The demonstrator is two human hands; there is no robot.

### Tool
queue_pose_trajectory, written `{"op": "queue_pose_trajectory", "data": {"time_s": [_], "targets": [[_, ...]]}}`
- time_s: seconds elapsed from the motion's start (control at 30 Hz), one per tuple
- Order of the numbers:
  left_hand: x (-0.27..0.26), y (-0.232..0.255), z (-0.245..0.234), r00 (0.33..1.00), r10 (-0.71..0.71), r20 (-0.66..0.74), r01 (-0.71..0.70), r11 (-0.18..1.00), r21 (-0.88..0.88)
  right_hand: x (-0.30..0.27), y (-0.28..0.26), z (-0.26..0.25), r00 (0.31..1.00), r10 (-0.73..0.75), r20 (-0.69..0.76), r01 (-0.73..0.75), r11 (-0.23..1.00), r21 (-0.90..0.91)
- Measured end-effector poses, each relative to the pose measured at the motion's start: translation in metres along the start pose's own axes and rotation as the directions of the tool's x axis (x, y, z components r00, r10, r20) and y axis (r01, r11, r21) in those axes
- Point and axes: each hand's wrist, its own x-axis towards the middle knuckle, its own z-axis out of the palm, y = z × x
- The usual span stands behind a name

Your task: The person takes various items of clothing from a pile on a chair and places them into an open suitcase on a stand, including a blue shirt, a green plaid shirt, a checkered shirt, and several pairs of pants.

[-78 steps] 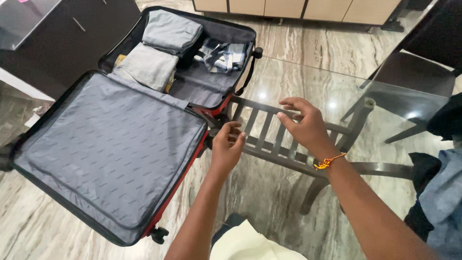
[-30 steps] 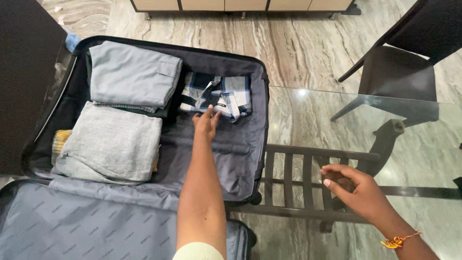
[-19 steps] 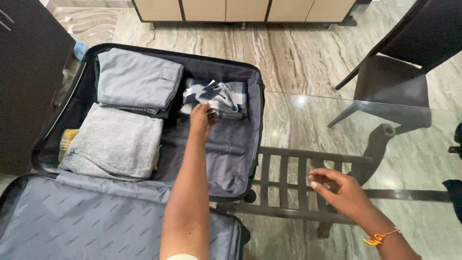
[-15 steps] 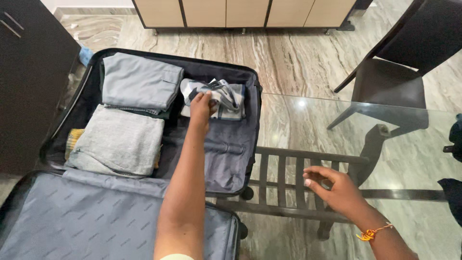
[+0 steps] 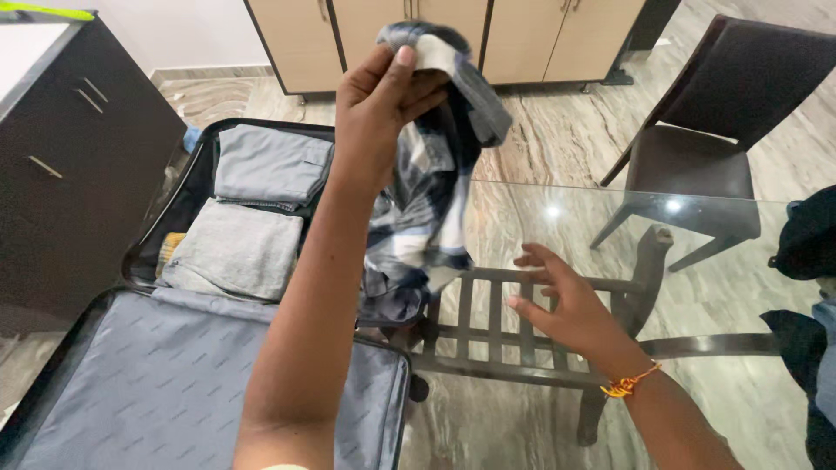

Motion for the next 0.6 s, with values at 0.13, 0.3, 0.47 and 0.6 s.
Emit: {"op": "queue_pose_trajectory", "data": {"time_s": [0.13,0.3,0.47,0.6], "targets": [[-0.029,0.042,0.070,0.966,0.166,0.200,-0.165,0.986,-0.020,-0.010,-0.029,-0.005,0.988,-0.144,-0.057,0.149,0.985,0.091],[-0.064,0.086,0.143,0.866,0.318,0.386,-0.357,0.934,0.032,-0.015,-0.031,-0.020,0.965,-0.194,-0.178,0.228,0.954,0.196],[-0.102,0.116,0.180,0.775,0.450,0.444,-0.627,0.635,0.451,-0.022,-0.019,-0.060,0.928,-0.108,-0.356,0.189,0.961,0.200],[-0.138,0.105,0.173,0.710,0.536,0.457,-0.542,0.002,0.840,-0.038,-0.031,-0.111,0.869,-0.086,-0.487,0.332,0.831,0.446]]}}
